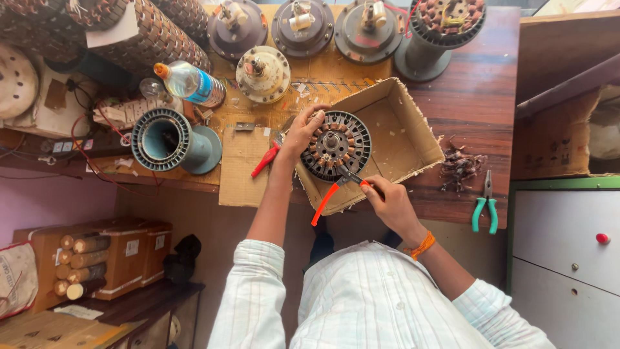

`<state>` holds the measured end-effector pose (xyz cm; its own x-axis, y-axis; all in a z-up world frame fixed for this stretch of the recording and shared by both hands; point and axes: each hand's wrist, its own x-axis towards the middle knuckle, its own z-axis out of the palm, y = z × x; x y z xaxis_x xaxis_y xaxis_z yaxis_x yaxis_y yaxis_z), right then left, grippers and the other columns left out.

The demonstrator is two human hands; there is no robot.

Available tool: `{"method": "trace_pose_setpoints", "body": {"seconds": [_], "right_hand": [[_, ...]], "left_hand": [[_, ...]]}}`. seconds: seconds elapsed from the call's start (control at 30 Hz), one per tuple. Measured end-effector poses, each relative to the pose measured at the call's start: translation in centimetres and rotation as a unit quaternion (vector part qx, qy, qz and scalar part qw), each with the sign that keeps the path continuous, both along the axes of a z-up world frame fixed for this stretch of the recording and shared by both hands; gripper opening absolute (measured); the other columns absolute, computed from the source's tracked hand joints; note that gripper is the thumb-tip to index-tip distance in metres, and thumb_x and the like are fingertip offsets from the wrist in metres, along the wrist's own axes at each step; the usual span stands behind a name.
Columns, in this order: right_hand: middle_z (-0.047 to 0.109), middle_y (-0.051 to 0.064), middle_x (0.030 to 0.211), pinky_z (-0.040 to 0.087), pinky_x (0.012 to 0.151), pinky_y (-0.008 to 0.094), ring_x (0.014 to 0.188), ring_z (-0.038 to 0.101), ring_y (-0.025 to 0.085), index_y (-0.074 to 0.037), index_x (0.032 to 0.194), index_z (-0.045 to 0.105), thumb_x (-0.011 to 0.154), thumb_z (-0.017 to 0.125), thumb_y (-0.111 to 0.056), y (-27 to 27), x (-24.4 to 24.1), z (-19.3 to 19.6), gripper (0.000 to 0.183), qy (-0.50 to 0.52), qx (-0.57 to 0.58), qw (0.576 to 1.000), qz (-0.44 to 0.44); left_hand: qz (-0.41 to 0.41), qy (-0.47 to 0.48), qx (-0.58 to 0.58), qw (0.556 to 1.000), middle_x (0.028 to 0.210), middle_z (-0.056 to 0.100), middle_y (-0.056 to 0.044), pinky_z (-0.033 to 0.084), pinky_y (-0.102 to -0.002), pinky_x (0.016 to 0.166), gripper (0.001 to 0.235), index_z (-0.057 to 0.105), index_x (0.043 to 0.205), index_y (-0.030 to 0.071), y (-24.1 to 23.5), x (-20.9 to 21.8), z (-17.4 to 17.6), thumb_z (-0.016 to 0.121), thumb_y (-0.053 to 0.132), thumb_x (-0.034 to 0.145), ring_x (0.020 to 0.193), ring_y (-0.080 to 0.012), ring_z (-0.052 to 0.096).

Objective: The person uses pliers to pull and remove copper wire from the slots of a motor stator placed in a cardboard box. The person repeatedly rotates the stator to access different sections while extracting wire.

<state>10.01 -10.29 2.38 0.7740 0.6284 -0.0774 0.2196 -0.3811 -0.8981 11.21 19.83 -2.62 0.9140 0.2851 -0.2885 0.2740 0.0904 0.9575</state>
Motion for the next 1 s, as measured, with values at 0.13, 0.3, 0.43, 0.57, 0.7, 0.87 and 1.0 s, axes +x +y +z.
{"method": "trace_pose_setpoints", "body": {"seconds": [0.13,0.3,0.43,0.57,0.7,0.87,1.0], "right_hand": [[0.071,0.016,0.083,0.052,0.062,0.036,0.070,0.068,0.029,-0.001,0.109,0.071,0.097,0.070,-0.016,0.9,-0.9,-1.5,0.019,-0.211,0.027,0.977,-0.025],[0.071,0.017,0.089,0.055,0.066,0.036,0.074,0.071,0.029,-0.002,0.112,0.069,0.097,0.072,-0.012,1.2,-0.4,-2.1,0.019,-0.250,0.087,0.963,-0.042],[0.071,0.016,0.076,0.053,0.060,0.036,0.064,0.068,0.030,-0.002,0.110,0.071,0.095,0.071,-0.013,1.2,-0.5,0.3,0.019,-0.035,0.024,0.998,-0.043],[0.073,0.016,0.082,0.054,0.061,0.038,0.067,0.071,0.030,-0.006,0.107,0.073,0.093,0.072,-0.018,1.4,-0.2,4.5,0.019,-0.106,-0.017,0.994,-0.033],[0.071,0.017,0.075,0.052,0.063,0.041,0.068,0.069,0.033,-0.010,0.104,0.075,0.094,0.071,-0.023,1.8,1.7,6.4,0.016,-0.104,-0.136,0.985,0.027],[0.066,0.013,0.066,0.047,0.053,0.034,0.053,0.060,0.021,-0.006,0.106,0.073,0.094,0.069,-0.021,1.6,2.4,4.2,0.019,-0.027,-0.094,0.995,0.019],[0.062,0.003,0.066,0.040,0.050,0.026,0.056,0.053,0.007,-0.001,0.104,0.071,0.098,0.067,-0.019,1.1,2.7,1.1,0.019,0.166,0.042,0.985,0.020]], "left_hand": [[0.005,-0.029,0.015,0.999,0.140,0.053,-0.010,0.038,-0.035,0.104,0.052,0.055,0.151,0.016,0.9,0.2,-0.6,0.062,0.031,0.101,0.126,-0.0212,0.048],[-0.003,-0.091,-0.002,0.996,0.172,0.026,-0.014,0.018,-0.040,0.127,0.069,0.035,0.160,0.016,1.0,1.0,-0.8,0.064,0.026,0.098,0.160,-0.0259,0.019],[-0.011,-0.097,0.039,0.995,0.173,0.021,-0.012,0.012,-0.040,0.128,0.073,0.031,0.162,0.019,0.6,0.7,0.2,0.064,0.026,0.098,0.161,-0.0247,0.011],[-0.008,-0.047,0.038,0.998,0.172,0.022,-0.009,0.014,-0.039,0.126,0.073,0.031,0.162,0.022,0.3,0.7,1.7,0.063,0.029,0.097,0.160,-0.0231,0.013],[-0.045,-0.021,0.020,0.999,0.164,0.030,-0.018,0.025,-0.042,0.123,0.067,0.032,0.165,0.024,0.7,0.4,1.9,0.057,0.029,0.104,0.152,-0.0340,0.022],[-0.042,-0.025,0.036,0.998,0.136,0.057,-0.020,0.045,-0.035,0.108,0.058,0.043,0.163,0.023,0.6,0.2,-0.4,0.051,0.039,0.108,0.118,-0.0264,0.060],[0.166,-0.068,-0.027,0.983,0.150,0.053,-0.001,0.038,-0.033,0.109,0.060,0.054,0.151,0.017,0.0,-0.4,-2.9,0.036,0.058,0.111,0.132,-0.0153,0.049]]}}
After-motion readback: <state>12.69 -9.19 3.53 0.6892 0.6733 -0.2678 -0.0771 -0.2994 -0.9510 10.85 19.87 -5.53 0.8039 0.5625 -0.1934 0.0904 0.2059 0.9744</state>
